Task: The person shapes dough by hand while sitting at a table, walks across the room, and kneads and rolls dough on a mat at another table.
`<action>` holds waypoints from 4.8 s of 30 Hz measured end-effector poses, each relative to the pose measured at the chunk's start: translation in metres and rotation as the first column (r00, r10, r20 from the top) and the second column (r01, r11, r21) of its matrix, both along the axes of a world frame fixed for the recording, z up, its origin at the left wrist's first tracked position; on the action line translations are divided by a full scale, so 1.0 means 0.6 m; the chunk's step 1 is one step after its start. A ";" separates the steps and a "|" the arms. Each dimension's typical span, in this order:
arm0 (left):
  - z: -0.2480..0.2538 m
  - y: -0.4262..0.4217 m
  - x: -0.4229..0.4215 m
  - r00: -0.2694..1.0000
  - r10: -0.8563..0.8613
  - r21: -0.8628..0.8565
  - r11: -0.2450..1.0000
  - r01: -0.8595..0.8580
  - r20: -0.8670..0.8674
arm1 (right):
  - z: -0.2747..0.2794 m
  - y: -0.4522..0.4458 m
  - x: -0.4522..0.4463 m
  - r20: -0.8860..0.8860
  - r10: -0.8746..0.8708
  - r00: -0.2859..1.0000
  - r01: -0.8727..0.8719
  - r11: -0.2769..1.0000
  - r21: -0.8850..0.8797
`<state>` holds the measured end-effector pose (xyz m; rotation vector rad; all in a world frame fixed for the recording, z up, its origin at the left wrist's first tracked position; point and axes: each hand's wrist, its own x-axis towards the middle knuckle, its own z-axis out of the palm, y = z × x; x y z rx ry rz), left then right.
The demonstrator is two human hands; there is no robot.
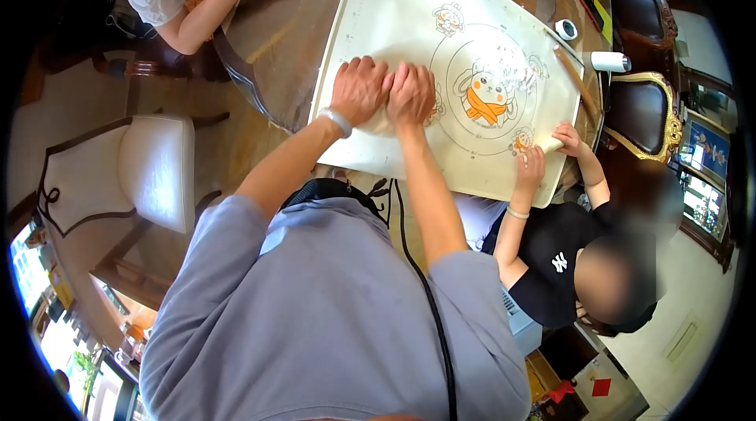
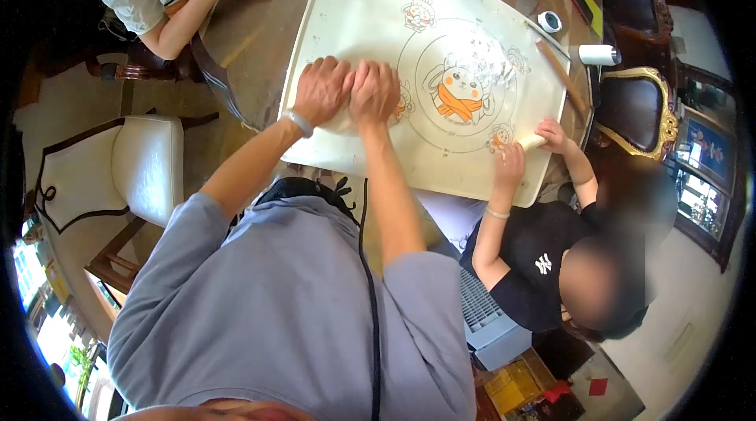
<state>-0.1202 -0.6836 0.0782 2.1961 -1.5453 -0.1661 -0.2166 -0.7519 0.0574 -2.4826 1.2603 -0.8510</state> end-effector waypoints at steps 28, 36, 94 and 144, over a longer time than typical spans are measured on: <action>-0.017 -0.017 0.004 1.000 0.000 -0.091 0.996 -0.002 -0.026 | 0.010 -0.009 0.005 0.085 0.082 0.993 -0.074 0.993 -0.090; -0.016 -0.063 0.024 0.989 0.075 0.098 0.993 -0.063 -0.130 | -0.001 -0.080 0.025 0.156 -0.160 0.975 0.095 0.929 0.359; -0.006 0.040 -0.030 0.994 0.045 -0.100 0.993 -0.055 -0.104 | 0.014 0.021 -0.020 -0.015 0.159 0.987 -0.157 0.985 0.073; 0.024 0.048 -0.047 0.563 0.343 0.194 0.931 -0.308 -0.752 | 0.078 0.000 -0.063 0.202 -0.350 0.915 0.028 0.553 0.833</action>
